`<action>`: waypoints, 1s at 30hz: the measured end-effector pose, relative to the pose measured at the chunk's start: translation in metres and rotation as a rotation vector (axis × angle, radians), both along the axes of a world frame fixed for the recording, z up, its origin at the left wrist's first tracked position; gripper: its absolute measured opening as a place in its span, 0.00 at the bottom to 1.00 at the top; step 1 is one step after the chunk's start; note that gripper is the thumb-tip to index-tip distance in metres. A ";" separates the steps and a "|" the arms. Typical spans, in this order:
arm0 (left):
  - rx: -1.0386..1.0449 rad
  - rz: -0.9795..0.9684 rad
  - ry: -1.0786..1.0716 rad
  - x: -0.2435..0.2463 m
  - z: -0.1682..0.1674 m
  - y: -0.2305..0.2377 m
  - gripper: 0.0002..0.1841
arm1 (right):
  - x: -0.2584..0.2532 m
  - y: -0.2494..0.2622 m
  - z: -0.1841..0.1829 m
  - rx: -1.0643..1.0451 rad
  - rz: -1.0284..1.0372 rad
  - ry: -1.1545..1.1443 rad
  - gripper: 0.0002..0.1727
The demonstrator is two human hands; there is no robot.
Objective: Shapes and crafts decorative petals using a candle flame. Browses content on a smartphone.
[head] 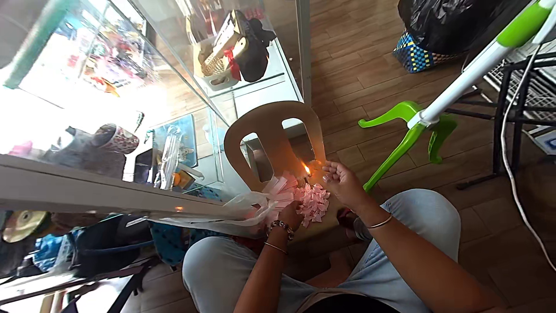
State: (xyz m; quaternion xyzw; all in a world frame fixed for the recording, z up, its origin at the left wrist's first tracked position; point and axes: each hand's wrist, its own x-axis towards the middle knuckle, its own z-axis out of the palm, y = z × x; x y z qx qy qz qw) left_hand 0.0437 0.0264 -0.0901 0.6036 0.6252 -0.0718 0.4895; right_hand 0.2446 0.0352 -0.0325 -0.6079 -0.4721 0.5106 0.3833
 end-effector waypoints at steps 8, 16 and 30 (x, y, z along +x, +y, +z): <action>0.072 0.043 0.404 -0.025 0.009 0.005 0.19 | -0.004 -0.001 0.007 -0.001 0.034 -0.027 0.26; 0.100 -0.173 0.479 -0.035 -0.011 -0.021 0.20 | -0.031 0.000 -0.011 -0.043 0.418 -0.370 0.20; 0.294 -0.033 0.197 -0.043 0.004 -0.024 0.18 | -0.067 0.003 -0.029 -0.120 0.714 -0.654 0.23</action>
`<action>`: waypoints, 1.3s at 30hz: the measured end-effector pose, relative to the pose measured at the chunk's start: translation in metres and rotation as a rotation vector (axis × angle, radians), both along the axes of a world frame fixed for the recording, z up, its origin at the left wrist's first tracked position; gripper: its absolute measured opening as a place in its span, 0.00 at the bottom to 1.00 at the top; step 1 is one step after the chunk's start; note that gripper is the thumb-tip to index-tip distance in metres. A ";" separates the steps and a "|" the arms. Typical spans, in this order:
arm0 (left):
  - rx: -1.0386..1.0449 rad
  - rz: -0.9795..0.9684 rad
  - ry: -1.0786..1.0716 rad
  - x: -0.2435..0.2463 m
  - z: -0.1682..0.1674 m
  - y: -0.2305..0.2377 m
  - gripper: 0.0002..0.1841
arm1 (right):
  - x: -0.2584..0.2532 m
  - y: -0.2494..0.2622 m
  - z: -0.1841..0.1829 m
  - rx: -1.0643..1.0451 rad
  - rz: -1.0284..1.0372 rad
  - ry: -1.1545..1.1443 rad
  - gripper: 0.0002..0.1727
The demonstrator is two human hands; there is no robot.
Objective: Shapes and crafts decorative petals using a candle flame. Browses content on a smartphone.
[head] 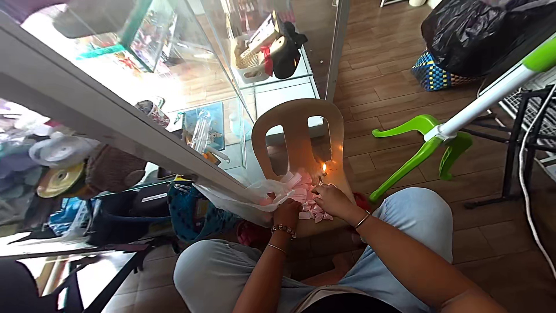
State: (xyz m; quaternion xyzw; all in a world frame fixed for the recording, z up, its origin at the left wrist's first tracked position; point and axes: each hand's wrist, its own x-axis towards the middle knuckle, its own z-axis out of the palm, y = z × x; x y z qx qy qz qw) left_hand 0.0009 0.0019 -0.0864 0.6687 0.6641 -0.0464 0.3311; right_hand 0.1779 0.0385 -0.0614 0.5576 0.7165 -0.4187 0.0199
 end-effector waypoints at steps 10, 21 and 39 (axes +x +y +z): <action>0.933 -0.153 -0.076 0.018 -0.004 -0.013 0.07 | 0.011 -0.004 0.016 -0.498 -0.611 0.559 0.14; 0.857 -0.065 -0.168 0.023 0.006 -0.010 0.10 | 0.027 0.000 0.028 -0.495 -0.590 0.596 0.11; -0.120 0.709 -1.021 0.016 0.062 -0.002 0.06 | 0.030 -0.010 0.033 0.101 -0.244 0.658 0.09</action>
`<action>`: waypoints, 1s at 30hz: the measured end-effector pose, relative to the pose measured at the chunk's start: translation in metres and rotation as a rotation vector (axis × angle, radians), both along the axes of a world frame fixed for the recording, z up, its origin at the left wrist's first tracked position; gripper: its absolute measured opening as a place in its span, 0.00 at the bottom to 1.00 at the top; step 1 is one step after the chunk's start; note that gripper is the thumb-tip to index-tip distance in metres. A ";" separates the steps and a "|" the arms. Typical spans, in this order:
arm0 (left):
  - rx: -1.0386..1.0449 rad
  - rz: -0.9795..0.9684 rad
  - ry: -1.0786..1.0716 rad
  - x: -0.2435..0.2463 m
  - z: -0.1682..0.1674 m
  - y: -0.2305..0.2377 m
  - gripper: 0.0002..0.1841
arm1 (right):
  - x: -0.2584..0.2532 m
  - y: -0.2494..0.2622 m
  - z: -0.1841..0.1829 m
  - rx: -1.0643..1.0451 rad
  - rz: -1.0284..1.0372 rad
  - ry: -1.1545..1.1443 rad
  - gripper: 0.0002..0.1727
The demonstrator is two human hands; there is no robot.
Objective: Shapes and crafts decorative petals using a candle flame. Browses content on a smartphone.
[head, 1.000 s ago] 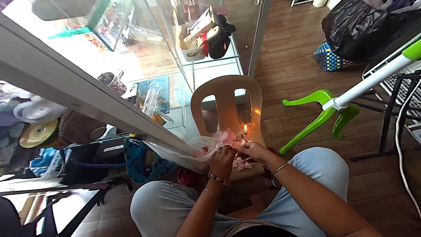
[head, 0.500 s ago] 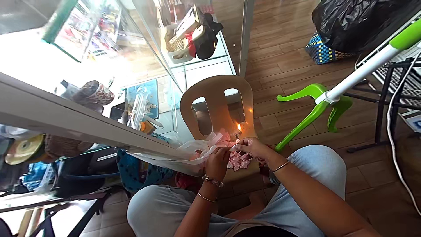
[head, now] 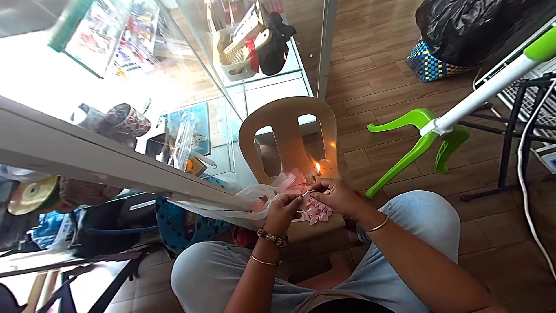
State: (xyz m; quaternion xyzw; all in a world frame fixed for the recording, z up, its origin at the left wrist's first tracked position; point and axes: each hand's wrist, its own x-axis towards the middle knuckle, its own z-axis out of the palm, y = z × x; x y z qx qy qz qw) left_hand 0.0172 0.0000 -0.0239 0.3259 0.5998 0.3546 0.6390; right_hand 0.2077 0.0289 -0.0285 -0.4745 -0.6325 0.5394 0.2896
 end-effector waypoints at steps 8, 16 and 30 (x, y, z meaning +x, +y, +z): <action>-0.133 0.269 -0.301 0.005 0.007 0.008 0.09 | -0.026 -0.016 -0.026 0.754 -0.038 -0.276 0.11; -0.032 0.148 -0.334 0.007 0.006 0.009 0.10 | -0.017 -0.013 -0.024 0.635 -0.096 -0.196 0.14; 0.017 0.376 -0.394 0.026 0.005 0.007 0.07 | -0.017 -0.008 0.003 -0.296 -0.252 0.398 0.12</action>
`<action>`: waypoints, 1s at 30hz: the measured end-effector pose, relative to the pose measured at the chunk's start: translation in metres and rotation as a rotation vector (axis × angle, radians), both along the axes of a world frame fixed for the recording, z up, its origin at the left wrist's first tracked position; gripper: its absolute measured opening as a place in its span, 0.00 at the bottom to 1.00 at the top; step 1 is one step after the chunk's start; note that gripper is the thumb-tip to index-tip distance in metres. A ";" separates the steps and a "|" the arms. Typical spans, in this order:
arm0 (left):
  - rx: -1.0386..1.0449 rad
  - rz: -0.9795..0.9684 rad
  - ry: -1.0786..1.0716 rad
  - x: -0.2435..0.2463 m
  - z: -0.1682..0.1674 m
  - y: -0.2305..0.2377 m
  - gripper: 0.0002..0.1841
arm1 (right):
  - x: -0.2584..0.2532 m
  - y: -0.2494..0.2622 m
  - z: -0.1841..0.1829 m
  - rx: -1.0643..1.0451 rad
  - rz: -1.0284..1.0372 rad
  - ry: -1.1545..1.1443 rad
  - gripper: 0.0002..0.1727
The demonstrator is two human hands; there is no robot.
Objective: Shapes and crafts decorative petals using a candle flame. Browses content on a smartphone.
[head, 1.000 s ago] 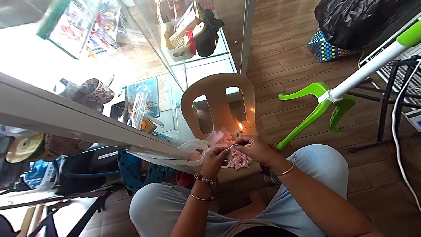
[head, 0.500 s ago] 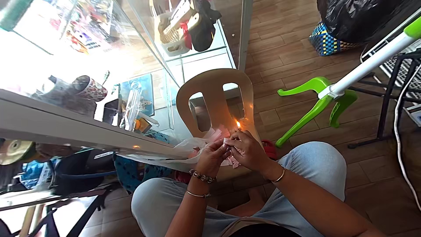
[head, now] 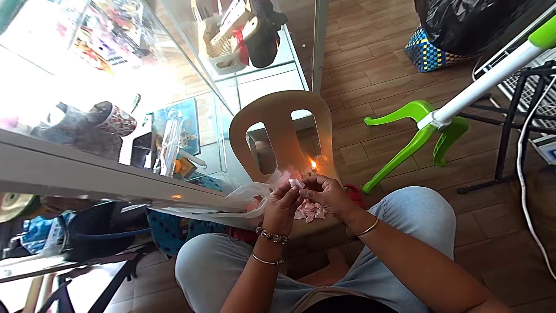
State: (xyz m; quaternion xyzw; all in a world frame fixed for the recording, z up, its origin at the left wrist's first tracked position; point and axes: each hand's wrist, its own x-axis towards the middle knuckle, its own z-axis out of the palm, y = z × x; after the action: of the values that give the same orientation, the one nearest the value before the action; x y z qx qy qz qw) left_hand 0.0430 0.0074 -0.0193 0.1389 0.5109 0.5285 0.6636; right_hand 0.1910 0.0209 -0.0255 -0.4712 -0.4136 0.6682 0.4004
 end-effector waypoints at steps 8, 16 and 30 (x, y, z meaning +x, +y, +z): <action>0.037 -0.035 0.010 -0.002 0.002 -0.003 0.08 | -0.002 0.003 0.004 -0.217 -0.077 0.117 0.06; 0.051 0.006 0.029 -0.003 0.002 -0.005 0.10 | -0.006 0.003 0.000 -0.042 -0.016 -0.010 0.06; 0.078 0.050 0.000 -0.006 0.000 -0.007 0.09 | -0.011 0.001 0.004 -0.126 -0.043 0.102 0.08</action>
State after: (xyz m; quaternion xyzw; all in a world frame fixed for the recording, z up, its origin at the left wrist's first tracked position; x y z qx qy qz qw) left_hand 0.0368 0.0006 -0.0192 0.1519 0.4934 0.5644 0.6442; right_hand 0.1801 0.0215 -0.0210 -0.4696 -0.3396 0.7074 0.4046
